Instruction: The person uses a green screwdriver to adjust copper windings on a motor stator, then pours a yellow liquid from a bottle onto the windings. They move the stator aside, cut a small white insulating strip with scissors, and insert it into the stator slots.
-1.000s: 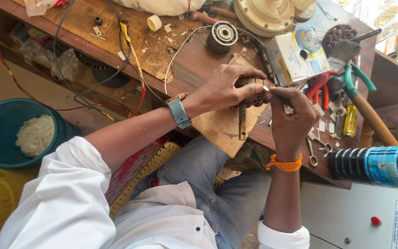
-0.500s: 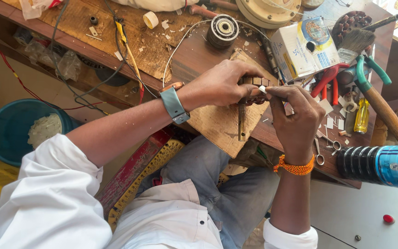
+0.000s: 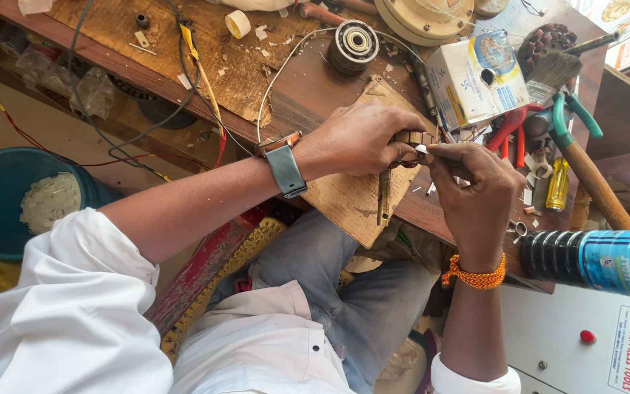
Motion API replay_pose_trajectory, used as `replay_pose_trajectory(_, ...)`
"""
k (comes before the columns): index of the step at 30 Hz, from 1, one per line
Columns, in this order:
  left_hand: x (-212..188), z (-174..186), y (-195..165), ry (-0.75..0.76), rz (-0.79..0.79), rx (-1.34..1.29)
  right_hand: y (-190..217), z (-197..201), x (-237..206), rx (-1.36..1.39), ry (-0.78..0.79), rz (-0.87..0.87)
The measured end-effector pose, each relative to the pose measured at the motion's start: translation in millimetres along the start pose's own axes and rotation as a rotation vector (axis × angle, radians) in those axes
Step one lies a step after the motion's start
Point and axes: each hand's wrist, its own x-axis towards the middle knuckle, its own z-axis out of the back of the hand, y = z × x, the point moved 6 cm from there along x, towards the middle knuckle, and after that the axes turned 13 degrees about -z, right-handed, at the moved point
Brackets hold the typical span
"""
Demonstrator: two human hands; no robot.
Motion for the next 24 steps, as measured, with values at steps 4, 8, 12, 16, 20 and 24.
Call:
replay_pose_trajectory(4,5,0,-7,0.000,-0.011,0.045,5,2,-5,-0.134,-0.039,0.142)
replay_pose_trajectory(8,12,-3,-12,0.011,-0.060,0.107,3,5,-7,-0.195,-0.029,0.154)
replay_pose_trajectory(12,15,-4,-9,0.014,-0.079,0.097,5,5,-7,-0.227,-0.005,0.201)
replay_pose_trajectory(16,16,-2,-6,-0.007,-0.090,0.075,2,-1,-5,-0.238,-0.027,0.147)
replay_pose_trajectory(20,20,-3,-1,0.024,-0.056,0.069,-4,-6,-7,-0.113,-0.114,0.122)
replay_pose_trajectory(24,23,-4,-1,0.031,-0.066,0.098,-13,-15,-11,-0.033,-0.243,0.107)
